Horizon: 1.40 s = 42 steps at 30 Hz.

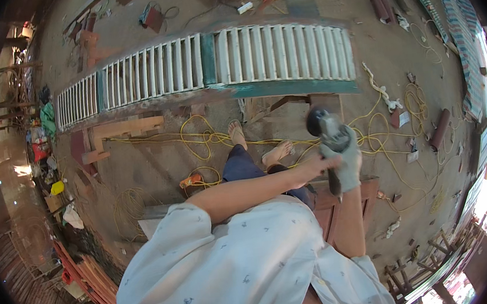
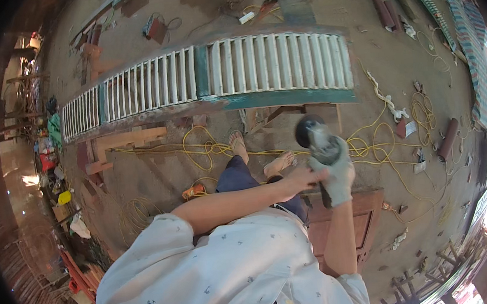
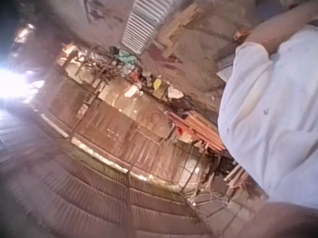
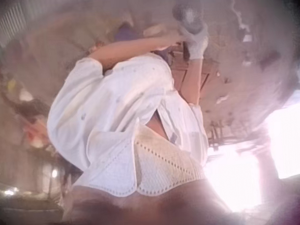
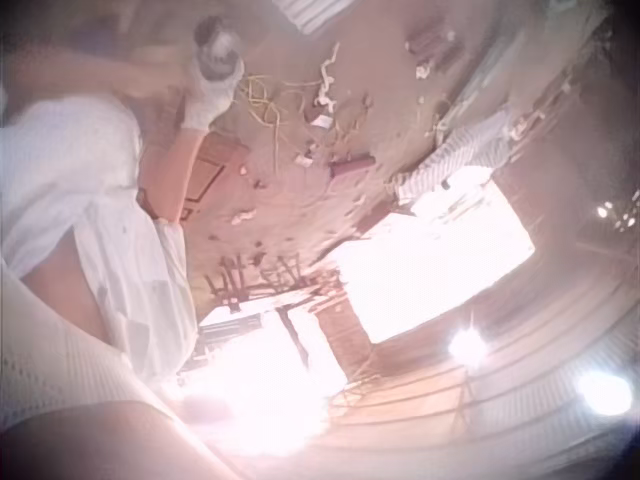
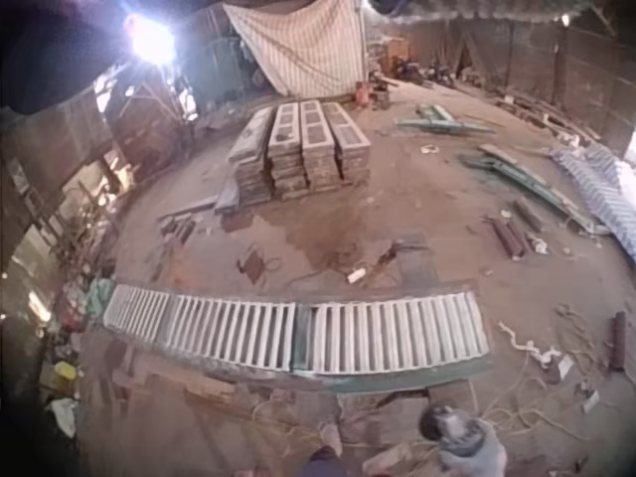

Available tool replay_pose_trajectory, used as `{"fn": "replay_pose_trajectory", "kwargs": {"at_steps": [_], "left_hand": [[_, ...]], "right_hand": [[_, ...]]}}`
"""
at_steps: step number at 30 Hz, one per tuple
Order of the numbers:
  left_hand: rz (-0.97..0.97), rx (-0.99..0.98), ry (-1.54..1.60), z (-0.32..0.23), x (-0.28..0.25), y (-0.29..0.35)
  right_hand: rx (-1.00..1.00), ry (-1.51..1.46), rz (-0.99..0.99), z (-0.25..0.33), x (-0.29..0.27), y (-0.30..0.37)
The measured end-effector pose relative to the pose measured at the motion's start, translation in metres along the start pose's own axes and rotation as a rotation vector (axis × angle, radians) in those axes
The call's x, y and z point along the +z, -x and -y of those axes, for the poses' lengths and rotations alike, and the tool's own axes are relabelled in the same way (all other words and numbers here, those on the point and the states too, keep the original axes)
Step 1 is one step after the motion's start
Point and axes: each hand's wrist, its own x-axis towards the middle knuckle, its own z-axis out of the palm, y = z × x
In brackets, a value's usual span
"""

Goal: The person uses an electric sander to smooth the surface of a long wooden frame with slats. They move the sander along the frame, repositioning it to cover different sections.

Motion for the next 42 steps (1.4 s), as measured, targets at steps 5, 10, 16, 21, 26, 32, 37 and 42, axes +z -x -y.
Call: {"fn": "replay_pose_trajectory", "kwargs": {"at_steps": [5, 10, 16, 21, 26, 32, 37, 42], "left_hand": [[-0.363, 0.118, 0.449, -0.002, -0.105, 0.028], [-0.421, 0.305, 0.659, -0.007, -0.188, 0.072], [-0.487, 0.334, 0.803, -0.015, -0.238, 0.1], [-0.5, 0.322, 0.701, -0.016, -0.26, 0.111], [-0.444, 0.351, 0.674, -0.028, -0.268, 0.108], [-0.46, 0.318, 0.683, -0.031, -0.272, 0.102], [-0.396, 0.338, 0.639, -0.032, -0.262, 0.094], [-0.414, 0.271, 0.705, -0.031, -0.253, 0.086]], "right_hand": [[-0.134, 0.326, 0.178, 0.093, 0.119, -0.015], [-0.013, 0.519, 0.462, 0.14, 0.213, -0.024], [-0.083, 0.561, 0.494, 0.162, 0.278, -0.02], [-0.109, 0.531, 0.503, 0.168, 0.303, -0.023], [-0.081, 0.573, 0.522, 0.173, 0.309, -0.032], [-0.048, 0.615, 0.527, 0.172, 0.309, -0.04], [-0.03, 0.549, 0.412, 0.156, 0.302, -0.036], [0.057, 0.539, 0.383, 0.158, 0.285, -0.035]]}}
